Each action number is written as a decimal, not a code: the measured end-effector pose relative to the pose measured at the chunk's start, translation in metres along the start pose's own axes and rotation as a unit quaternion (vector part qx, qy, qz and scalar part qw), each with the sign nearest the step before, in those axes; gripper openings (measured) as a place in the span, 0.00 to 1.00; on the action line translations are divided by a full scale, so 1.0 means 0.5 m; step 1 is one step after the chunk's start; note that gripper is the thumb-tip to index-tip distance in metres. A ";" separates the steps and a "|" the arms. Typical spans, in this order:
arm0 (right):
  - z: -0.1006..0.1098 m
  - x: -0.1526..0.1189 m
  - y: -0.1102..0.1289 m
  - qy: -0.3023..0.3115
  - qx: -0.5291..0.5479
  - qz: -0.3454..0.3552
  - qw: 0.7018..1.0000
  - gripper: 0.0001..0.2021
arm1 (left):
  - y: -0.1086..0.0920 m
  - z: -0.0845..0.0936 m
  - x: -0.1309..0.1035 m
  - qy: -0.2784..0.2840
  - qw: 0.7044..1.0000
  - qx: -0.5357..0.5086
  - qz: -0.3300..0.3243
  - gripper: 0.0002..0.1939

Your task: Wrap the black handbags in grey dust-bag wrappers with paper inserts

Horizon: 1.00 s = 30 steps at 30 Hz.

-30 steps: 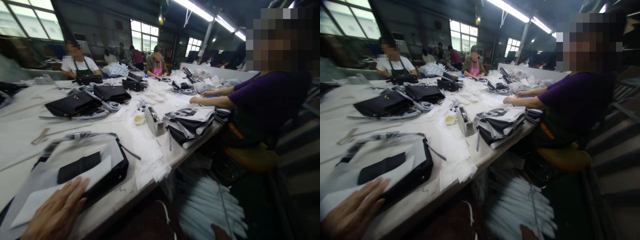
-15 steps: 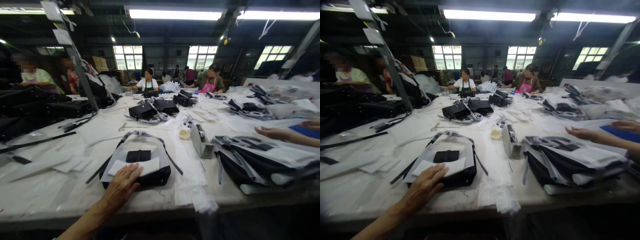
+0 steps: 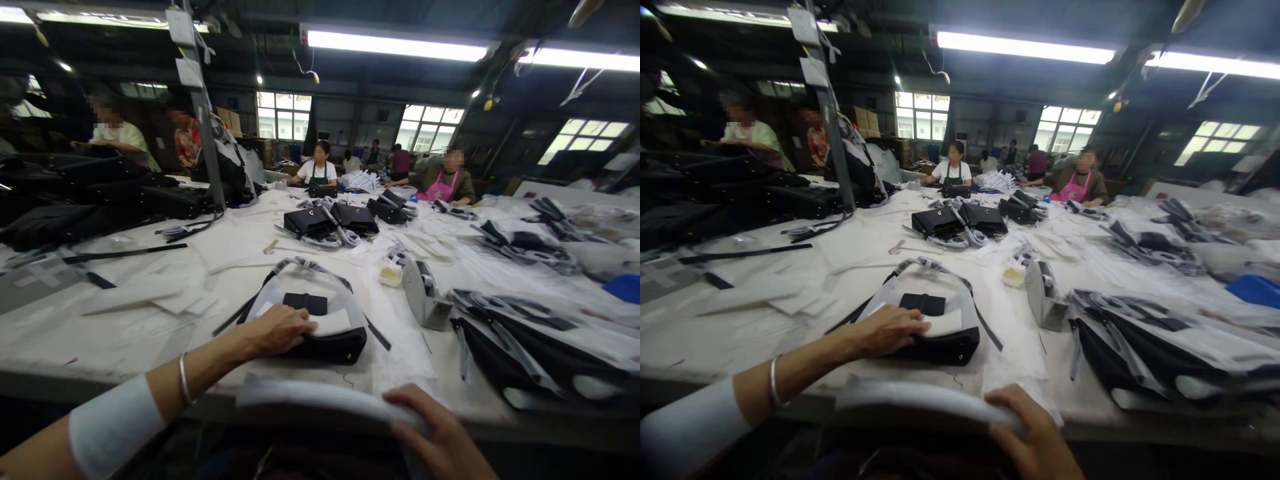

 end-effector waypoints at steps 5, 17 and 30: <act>-0.042 0.144 0.177 -0.196 -0.059 0.202 0.958 0.06 | 0.009 0.034 0.026 0.022 0.999 -0.008 -0.033 0.10; -0.065 0.127 0.175 -0.313 -0.181 0.238 0.901 0.10 | -0.046 -0.069 -0.034 -0.167 0.979 0.037 0.112 0.16; -0.064 0.210 0.219 -0.137 -0.234 0.334 0.903 0.17 | -0.072 -0.079 -0.077 -0.318 0.941 0.083 0.087 0.20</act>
Point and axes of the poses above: each hand's wrist, its own x-axis towards the middle knuckle, its own z-axis out of the back of the hand, y = z × x, the point moved 9 cm from there along x, towards the middle knuckle, and after that the axes turned 3 degrees about -y, right-handed, at the moved point
